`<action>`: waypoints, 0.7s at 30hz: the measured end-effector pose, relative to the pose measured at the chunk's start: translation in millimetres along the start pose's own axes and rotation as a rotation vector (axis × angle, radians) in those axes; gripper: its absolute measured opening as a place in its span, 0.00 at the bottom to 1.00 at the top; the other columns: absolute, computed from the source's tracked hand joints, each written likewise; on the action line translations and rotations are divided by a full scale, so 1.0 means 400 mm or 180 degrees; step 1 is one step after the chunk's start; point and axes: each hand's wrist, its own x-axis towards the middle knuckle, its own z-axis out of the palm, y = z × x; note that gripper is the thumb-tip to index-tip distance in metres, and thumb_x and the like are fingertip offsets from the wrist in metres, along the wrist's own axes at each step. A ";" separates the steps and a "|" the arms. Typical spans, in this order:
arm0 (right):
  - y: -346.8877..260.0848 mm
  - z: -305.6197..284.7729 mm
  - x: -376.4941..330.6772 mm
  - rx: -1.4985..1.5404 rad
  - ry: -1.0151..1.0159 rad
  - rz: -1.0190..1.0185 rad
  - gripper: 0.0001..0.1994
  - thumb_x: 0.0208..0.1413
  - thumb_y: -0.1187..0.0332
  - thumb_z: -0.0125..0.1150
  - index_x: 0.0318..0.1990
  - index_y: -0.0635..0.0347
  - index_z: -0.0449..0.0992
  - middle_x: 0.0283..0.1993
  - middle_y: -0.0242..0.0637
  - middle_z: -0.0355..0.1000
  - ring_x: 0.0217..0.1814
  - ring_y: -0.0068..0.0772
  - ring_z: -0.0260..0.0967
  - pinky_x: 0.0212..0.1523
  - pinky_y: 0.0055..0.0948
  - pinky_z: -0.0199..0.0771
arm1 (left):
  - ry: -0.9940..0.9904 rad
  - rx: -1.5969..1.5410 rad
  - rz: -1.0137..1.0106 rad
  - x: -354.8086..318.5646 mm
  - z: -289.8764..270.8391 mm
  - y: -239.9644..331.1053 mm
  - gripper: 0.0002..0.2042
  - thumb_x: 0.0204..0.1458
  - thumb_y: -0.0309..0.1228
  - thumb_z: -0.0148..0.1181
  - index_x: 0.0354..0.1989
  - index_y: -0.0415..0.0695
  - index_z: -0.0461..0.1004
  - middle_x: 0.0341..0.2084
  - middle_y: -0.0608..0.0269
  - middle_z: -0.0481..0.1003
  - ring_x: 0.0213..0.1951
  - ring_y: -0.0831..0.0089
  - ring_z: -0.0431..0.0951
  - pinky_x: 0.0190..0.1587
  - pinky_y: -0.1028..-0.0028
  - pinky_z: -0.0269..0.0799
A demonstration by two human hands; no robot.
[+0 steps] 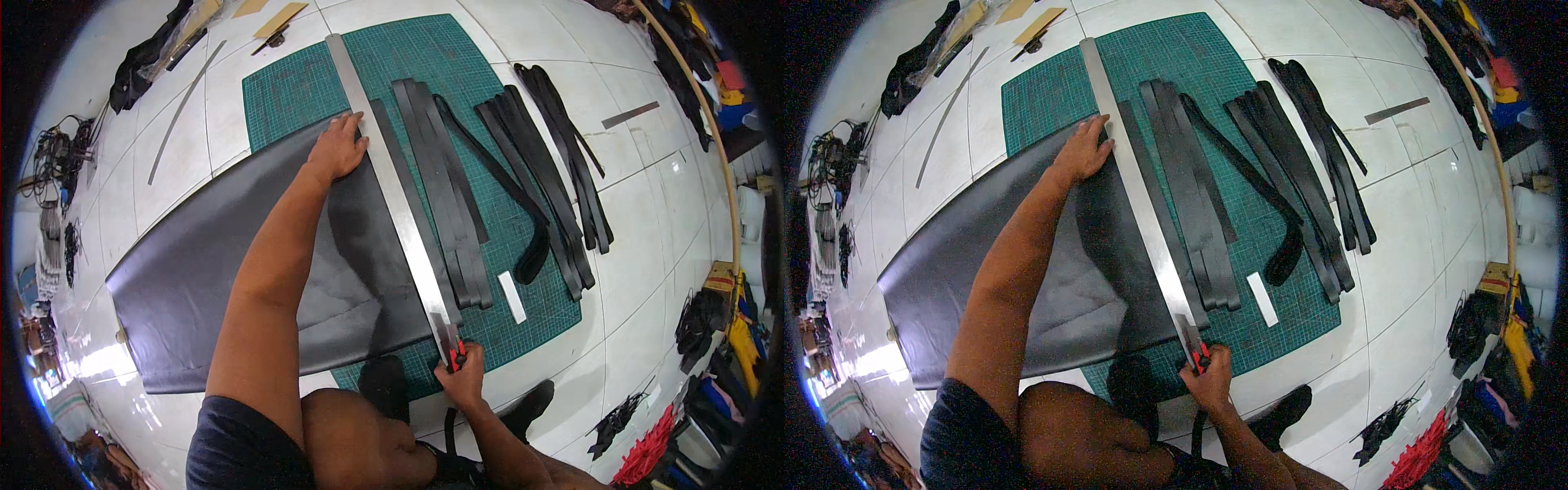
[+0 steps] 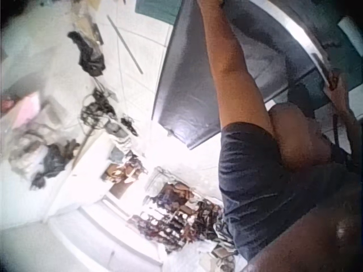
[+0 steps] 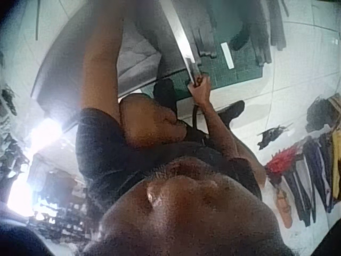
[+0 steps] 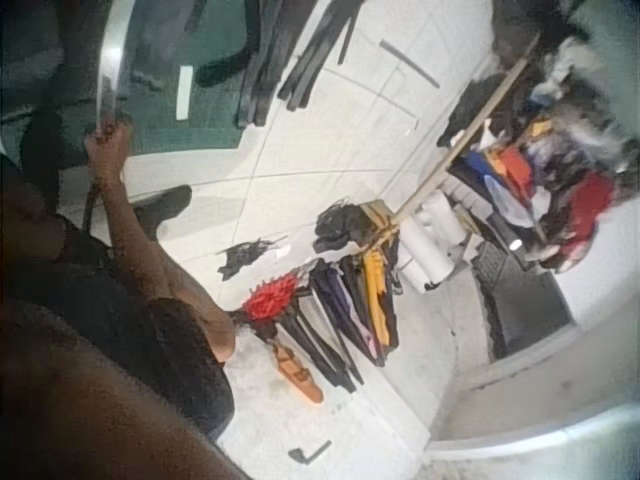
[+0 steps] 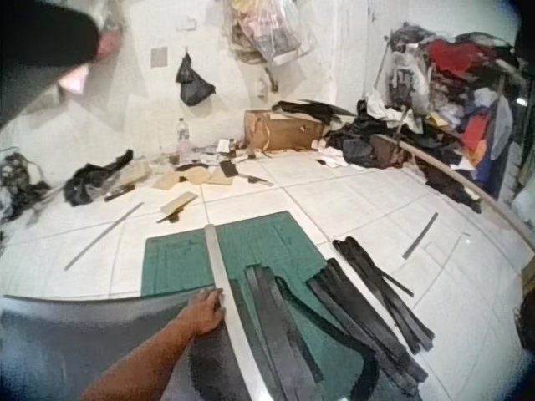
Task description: Cutting long strips of black fabric using a box cutter and a metal ruler on a green cutting mat.
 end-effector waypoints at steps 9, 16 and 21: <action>-0.035 -0.010 0.001 -0.0288 -0.0029 0.0080 0.22 0.43 0.67 0.71 0.40 0.68 0.66 0.39 0.48 0.63 0.42 0.50 0.63 0.45 0.45 0.65 | -0.0011 0.0354 0.0073 0.011 0.019 -0.016 0.29 0.55 0.42 0.56 0.65 0.49 0.62 0.66 0.43 0.55 0.67 0.45 0.55 0.68 0.55 0.54; 0.006 -0.170 0.229 -0.0344 0.1046 0.0160 0.20 0.54 0.64 0.66 0.43 0.70 0.66 0.39 0.51 0.65 0.42 0.50 0.67 0.44 0.42 0.66 | 0.0087 0.0843 0.0143 0.015 0.022 -0.010 0.30 0.53 0.45 0.57 0.66 0.51 0.61 0.68 0.50 0.53 0.70 0.47 0.49 0.66 0.47 0.53; 0.019 -0.218 0.294 -0.1132 0.0618 0.0081 0.17 0.52 0.65 0.67 0.38 0.68 0.67 0.34 0.52 0.69 0.37 0.55 0.70 0.40 0.45 0.68 | -0.0405 0.0712 0.0012 0.021 -0.006 -0.018 0.38 0.50 0.50 0.60 0.68 0.48 0.57 0.70 0.51 0.50 0.72 0.49 0.44 0.67 0.44 0.49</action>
